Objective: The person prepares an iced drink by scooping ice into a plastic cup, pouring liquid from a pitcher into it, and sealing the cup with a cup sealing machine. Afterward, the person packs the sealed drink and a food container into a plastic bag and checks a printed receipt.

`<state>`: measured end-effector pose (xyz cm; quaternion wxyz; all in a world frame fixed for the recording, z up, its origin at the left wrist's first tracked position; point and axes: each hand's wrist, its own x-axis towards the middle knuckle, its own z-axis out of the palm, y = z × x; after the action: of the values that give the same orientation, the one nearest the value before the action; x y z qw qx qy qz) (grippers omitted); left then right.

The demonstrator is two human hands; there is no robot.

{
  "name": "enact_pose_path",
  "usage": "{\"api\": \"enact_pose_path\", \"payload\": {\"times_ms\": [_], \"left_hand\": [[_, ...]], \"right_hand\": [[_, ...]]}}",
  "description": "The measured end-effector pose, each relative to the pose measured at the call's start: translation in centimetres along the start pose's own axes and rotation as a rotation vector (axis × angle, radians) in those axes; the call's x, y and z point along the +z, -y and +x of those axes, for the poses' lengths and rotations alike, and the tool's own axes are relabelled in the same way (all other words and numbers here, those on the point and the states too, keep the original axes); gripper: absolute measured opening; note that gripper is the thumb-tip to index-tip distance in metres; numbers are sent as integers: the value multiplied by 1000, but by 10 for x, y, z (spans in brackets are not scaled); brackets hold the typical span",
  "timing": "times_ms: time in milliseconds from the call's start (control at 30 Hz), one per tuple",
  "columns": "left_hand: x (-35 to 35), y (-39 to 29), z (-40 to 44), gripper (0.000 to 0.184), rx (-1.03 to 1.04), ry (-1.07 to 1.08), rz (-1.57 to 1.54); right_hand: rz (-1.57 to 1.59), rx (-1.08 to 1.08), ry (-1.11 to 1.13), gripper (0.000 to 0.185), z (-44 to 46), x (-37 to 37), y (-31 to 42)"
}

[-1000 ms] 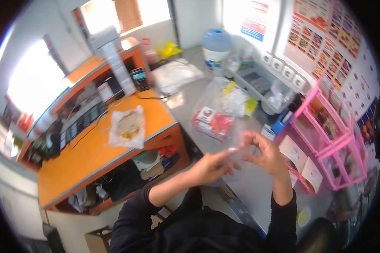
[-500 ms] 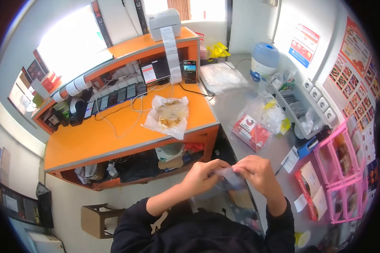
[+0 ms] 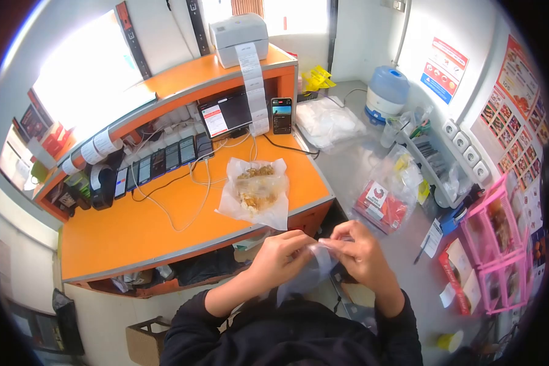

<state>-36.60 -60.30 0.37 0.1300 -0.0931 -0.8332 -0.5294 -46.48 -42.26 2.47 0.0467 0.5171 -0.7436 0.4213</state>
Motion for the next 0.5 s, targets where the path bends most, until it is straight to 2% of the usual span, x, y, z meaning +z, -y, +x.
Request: {"api": "enact_pose_path", "payload": {"times_ms": [33, 67, 100, 133, 167, 200, 233, 267, 367, 400, 500], "left_hand": [[-7, 2, 1, 29, -12, 17, -139], [-9, 21, 3, 37, 2, 72, -612], [-19, 23, 8, 35, -304, 209, -1258], [-21, 27, 8, 31, -281, 156, -1077], [-21, 31, 8, 29, -252, 103, -895], [-17, 36, 9, 25, -87, 58, -755], [-13, 40, 11, 23, 77, 11, -612], [-13, 42, 13, 18, 162, -113, -415], [-18, 49, 16, 17, 343, -210, -304], [-18, 46, 16, 18, 368, -197, -381], [-18, 53, 13, 18, 430, 65, -1138]], "right_hand": [[-23, 47, -6, 15, 1, 4, 3], [184, 163, -53, 16, 2, 12, 5], [391, 277, -103, 18, 4, 21, 6], [599, 388, -155, 19, 5, 28, 5], [555, 256, -184, 19, 7, 35, -2], [509, 123, -214, 20, 10, 43, -10], [461, -10, -240, 20, 14, 48, -14], [334, -18, -293, 17, 16, 52, -10], [17, -73, -331, 16, 19, 55, -4], [14, -129, -339, 19, 21, 55, -2], [323, -144, -402, 15, 16, 60, 2]]}}
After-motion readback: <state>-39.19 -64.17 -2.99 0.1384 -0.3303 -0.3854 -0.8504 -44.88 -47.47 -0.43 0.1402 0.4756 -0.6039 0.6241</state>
